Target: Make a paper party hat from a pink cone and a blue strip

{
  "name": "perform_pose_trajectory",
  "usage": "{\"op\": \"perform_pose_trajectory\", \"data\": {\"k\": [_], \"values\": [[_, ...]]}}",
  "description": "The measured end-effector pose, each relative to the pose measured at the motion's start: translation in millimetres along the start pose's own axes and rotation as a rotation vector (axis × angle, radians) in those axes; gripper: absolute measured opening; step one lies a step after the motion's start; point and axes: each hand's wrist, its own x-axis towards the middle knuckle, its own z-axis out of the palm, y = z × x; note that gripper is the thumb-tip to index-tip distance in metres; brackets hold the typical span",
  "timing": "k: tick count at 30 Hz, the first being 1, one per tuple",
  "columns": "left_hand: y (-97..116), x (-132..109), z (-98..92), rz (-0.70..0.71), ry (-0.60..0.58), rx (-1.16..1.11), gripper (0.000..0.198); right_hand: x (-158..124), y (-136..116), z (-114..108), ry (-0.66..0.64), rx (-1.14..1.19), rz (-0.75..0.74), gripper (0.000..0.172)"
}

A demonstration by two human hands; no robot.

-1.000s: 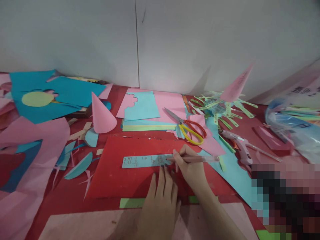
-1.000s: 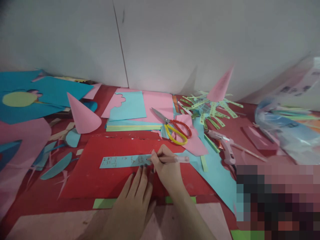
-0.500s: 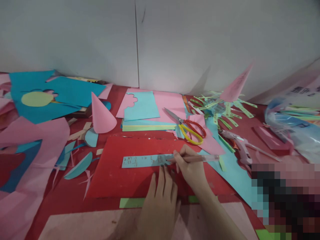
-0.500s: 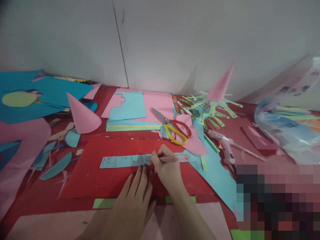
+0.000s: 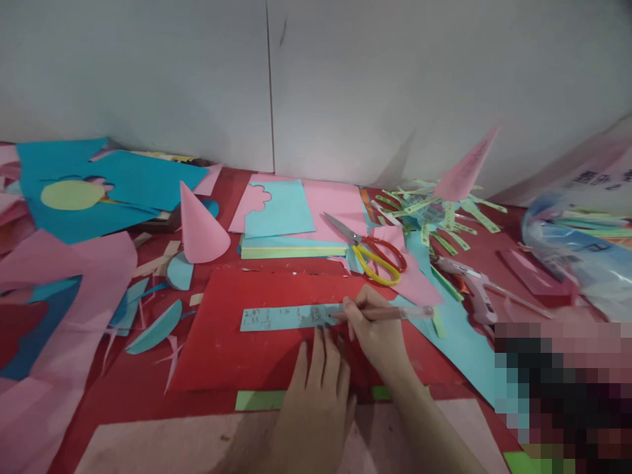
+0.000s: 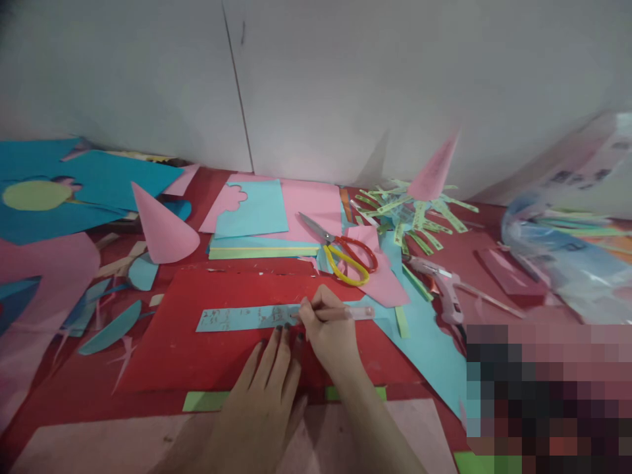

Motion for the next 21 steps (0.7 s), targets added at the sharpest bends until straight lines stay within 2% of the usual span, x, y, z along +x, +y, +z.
{"op": "perform_pose_trajectory", "data": {"k": [9,16,21], "values": [[-0.7,1.6,-0.4,0.000,0.014,0.005,0.035,-1.0,-5.9,-1.1,0.021,0.230,0.034,0.030],[-0.7,0.7,0.2,0.012,0.003,0.006,0.035,-0.9,-3.2,1.0,0.040,0.072,0.042,0.038],[-0.4,0.7,0.0,0.006,0.010,0.010,0.034,0.3,-2.4,1.3,0.016,-0.057,-0.024,0.036]]}}
